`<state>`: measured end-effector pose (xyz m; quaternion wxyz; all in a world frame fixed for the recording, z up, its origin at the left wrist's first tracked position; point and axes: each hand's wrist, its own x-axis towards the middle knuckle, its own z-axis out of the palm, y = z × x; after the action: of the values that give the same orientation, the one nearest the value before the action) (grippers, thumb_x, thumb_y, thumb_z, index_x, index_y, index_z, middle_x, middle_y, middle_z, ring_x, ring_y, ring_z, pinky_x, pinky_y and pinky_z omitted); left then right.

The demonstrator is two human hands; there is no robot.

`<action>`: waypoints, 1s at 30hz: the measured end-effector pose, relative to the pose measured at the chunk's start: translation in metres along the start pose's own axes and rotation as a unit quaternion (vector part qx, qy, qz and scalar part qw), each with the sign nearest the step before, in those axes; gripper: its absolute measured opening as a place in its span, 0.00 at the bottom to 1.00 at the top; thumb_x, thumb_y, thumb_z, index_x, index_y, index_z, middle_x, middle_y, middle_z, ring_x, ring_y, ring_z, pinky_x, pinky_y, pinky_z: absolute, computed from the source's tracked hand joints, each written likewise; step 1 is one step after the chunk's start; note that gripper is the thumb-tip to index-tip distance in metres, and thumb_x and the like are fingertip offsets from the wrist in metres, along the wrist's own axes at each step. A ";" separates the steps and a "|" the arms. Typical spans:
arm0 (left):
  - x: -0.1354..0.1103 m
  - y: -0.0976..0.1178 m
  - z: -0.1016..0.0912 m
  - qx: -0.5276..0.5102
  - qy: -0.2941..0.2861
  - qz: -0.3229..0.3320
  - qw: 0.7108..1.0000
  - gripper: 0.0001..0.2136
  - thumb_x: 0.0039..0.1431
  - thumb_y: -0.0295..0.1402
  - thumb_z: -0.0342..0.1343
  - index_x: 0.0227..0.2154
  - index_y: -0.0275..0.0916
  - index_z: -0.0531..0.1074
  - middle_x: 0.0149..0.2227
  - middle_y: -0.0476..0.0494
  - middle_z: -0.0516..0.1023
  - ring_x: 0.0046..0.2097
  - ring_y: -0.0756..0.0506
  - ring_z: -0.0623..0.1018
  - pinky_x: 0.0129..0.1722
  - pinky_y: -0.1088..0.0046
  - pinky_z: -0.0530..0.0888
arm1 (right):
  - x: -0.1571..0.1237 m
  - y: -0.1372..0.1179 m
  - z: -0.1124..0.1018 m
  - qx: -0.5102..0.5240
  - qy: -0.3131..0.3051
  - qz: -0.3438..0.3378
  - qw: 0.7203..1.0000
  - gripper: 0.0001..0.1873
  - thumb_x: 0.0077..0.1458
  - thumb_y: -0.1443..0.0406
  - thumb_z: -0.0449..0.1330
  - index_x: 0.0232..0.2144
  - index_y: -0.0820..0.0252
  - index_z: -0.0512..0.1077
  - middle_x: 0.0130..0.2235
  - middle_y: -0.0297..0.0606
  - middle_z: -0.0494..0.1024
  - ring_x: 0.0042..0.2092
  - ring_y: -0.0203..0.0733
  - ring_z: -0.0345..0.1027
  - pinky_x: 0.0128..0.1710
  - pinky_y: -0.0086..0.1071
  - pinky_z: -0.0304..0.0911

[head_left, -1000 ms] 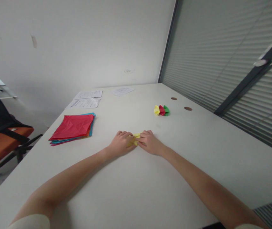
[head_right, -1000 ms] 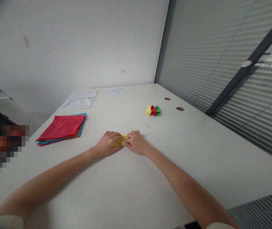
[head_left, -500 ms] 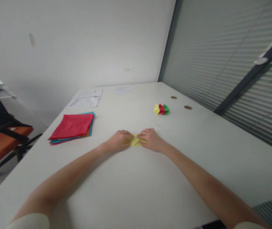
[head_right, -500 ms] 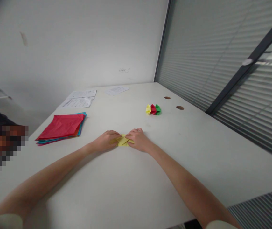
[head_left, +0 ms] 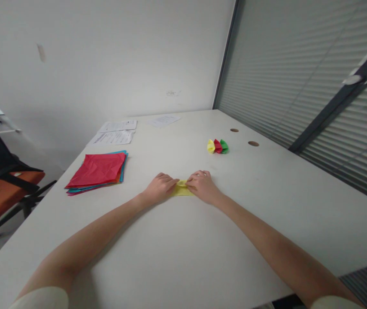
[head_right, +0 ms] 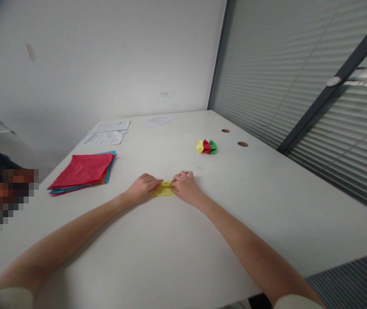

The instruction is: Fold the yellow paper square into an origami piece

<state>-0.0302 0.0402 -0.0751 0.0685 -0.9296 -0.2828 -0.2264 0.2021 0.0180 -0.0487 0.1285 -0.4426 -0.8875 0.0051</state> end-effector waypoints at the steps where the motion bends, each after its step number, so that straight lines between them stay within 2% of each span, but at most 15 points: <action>1: 0.000 0.000 0.001 0.005 0.003 -0.006 1.000 0.11 0.64 0.29 0.50 0.47 0.35 0.72 0.34 0.40 0.81 0.38 0.46 0.79 0.41 0.67 0.71 | 0.001 0.000 0.002 0.005 0.006 0.013 1.000 0.10 0.60 0.63 0.58 0.39 0.52 0.79 0.44 0.39 0.79 0.51 0.46 0.60 0.51 0.43 0.45; 7: 0.001 0.001 0.003 0.013 0.013 -0.077 0.997 0.10 0.62 0.28 0.52 0.44 0.36 0.75 0.33 0.40 0.81 0.38 0.45 0.77 0.39 0.66 0.69 | 0.004 0.000 0.011 0.048 0.042 0.095 0.993 0.11 0.59 0.58 0.59 0.33 0.52 0.81 0.45 0.41 0.75 0.51 0.50 0.54 0.48 0.42 0.49; 13: 0.002 0.004 0.003 -0.001 -0.006 -0.094 0.996 0.10 0.63 0.28 0.51 0.44 0.37 0.75 0.32 0.42 0.80 0.38 0.44 0.76 0.40 0.66 0.68 | 0.006 0.001 0.011 0.090 0.034 0.166 0.981 0.12 0.59 0.56 0.59 0.34 0.50 0.81 0.43 0.42 0.70 0.48 0.49 0.56 0.47 0.41 0.52; 17: 0.004 0.007 0.000 -0.004 -0.027 -0.116 0.993 0.11 0.62 0.29 0.52 0.46 0.37 0.74 0.33 0.42 0.80 0.39 0.44 0.76 0.41 0.65 0.68 | 0.009 -0.001 0.011 0.082 0.033 0.214 0.973 0.13 0.58 0.54 0.59 0.33 0.50 0.81 0.44 0.43 0.70 0.48 0.49 0.57 0.48 0.42 0.53; 25: 0.004 0.010 -0.004 -0.016 -0.028 -0.137 0.990 0.14 0.62 0.31 0.53 0.51 0.38 0.70 0.33 0.44 0.80 0.37 0.45 0.76 0.42 0.65 0.67 | 0.014 -0.005 0.010 0.024 0.031 0.203 0.978 0.22 0.59 0.49 0.54 0.28 0.55 0.80 0.44 0.45 0.70 0.48 0.52 0.57 0.45 0.43 0.54; 30: 0.001 0.010 -0.001 -0.008 -0.013 -0.134 0.991 0.13 0.62 0.30 0.53 0.49 0.39 0.70 0.36 0.43 0.79 0.38 0.46 0.76 0.42 0.65 0.68 | 0.016 -0.003 0.015 0.002 0.039 0.214 0.976 0.23 0.59 0.48 0.53 0.28 0.56 0.79 0.43 0.46 0.71 0.48 0.52 0.58 0.45 0.43 0.54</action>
<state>-0.0239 0.0320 -0.0740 0.0260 -0.8867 -0.4041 -0.2233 0.1867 0.0299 -0.0594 0.1594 -0.6219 -0.7665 0.0172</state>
